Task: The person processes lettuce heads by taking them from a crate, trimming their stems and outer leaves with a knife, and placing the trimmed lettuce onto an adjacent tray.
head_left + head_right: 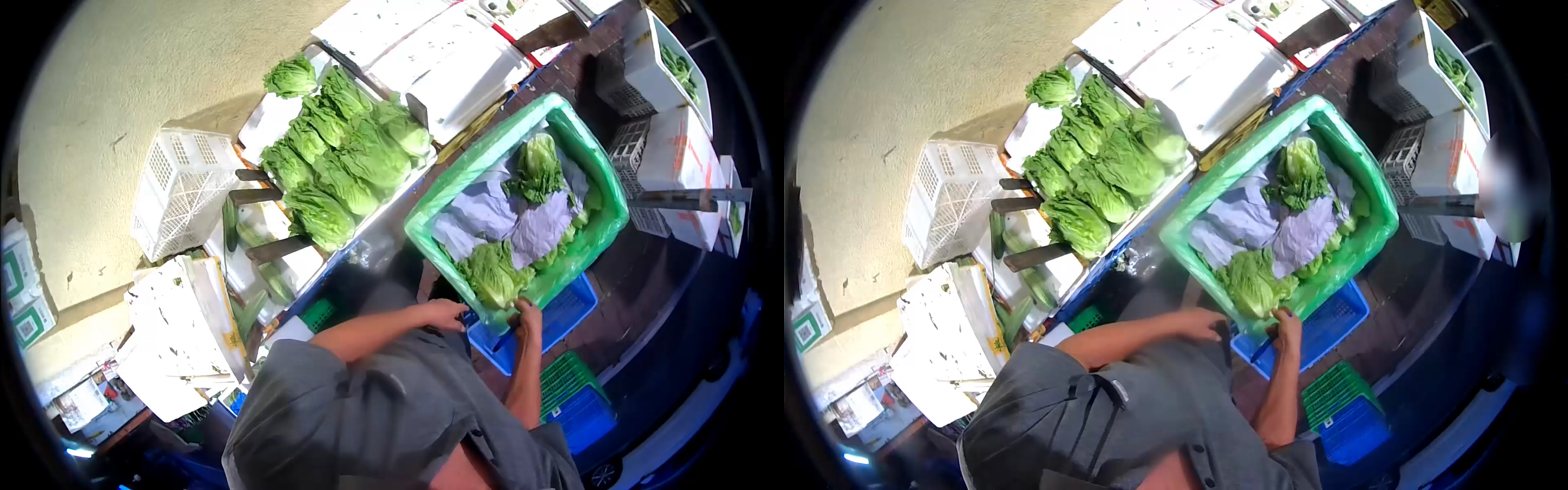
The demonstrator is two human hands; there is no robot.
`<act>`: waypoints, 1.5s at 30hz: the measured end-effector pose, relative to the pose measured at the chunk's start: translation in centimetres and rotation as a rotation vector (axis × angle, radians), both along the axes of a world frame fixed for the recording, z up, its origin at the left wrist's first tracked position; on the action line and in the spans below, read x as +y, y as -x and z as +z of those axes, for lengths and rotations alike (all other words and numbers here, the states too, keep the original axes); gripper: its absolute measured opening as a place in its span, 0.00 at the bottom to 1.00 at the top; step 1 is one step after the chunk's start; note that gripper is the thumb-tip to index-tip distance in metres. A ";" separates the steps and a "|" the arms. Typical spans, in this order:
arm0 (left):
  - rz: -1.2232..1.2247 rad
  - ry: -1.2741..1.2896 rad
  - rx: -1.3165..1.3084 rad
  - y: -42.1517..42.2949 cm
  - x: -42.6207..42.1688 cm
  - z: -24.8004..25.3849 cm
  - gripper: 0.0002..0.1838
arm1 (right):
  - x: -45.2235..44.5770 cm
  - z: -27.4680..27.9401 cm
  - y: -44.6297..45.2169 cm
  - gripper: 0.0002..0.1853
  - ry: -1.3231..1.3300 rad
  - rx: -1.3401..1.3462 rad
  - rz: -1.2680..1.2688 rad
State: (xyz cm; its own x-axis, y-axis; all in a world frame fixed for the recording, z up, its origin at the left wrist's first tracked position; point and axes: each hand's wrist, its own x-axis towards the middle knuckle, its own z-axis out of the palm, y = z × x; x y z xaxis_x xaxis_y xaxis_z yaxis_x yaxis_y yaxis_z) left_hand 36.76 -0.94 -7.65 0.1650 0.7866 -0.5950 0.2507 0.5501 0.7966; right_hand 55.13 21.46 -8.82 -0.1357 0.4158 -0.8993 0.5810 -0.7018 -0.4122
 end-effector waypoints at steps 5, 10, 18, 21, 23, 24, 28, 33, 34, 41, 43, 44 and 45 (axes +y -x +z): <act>0.029 -0.014 -0.002 0.5 0.2 0.3 0.37 | -3.0 1.5 1.3 0.38 -0.194 -0.018 0.120; 0.071 -0.007 -0.015 1.8 0.3 0.7 0.37 | -3.9 2.2 1.1 0.41 -0.262 0.091 0.175; 0.347 0.052 -0.214 3.7 0.7 1.3 0.37 | -6.5 5.4 4.7 0.37 -0.661 0.133 0.402; 0.390 0.165 -0.314 5.9 1.6 4.2 0.36 | -6.4 3.9 4.1 0.33 -0.864 0.082 0.584; 0.509 0.157 -0.461 5.2 0.9 0.5 0.36 | -6.1 6.4 5.4 0.29 -0.767 -0.028 0.616; 0.483 0.218 -0.391 6.5 1.6 2.5 0.35 | -6.0 6.3 5.7 0.26 -0.864 -0.011 0.601; 0.639 0.285 -0.488 6.6 1.6 3.2 0.32 | -5.0 6.7 5.6 0.16 -0.938 0.027 0.536; 0.784 0.491 -0.715 5.7 2.5 2.4 0.38 | -4.0 8.6 5.3 0.16 -0.821 0.020 0.435; 0.849 0.550 -0.727 5.4 2.9 2.5 0.40 | -4.1 9.5 5.2 0.16 -0.815 0.022 0.431; 0.969 0.469 -1.201 4.4 8.7 7.2 0.48 | -4.8 14.0 3.6 0.20 -1.119 0.208 0.485; 0.974 0.342 -1.324 3.2 10.9 7.9 0.45 | -4.8 16.4 3.7 0.20 -1.169 0.243 0.501; 1.018 0.361 -1.286 2.5 11.7 8.3 0.40 | -4.5 16.7 3.7 0.21 -1.256 0.257 0.500; 1.028 0.318 -1.273 2.0 12.5 8.2 0.40 | -4.2 16.9 3.6 0.22 -1.303 0.261 0.483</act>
State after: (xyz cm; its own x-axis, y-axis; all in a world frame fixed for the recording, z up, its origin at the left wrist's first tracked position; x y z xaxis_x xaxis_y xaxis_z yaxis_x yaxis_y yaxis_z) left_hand 34.79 11.60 0.60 0.1624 0.7491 -0.6423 -0.9722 0.2329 0.0258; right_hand 51.58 17.24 8.05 -0.6021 0.7823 0.1597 0.4589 0.5027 -0.7326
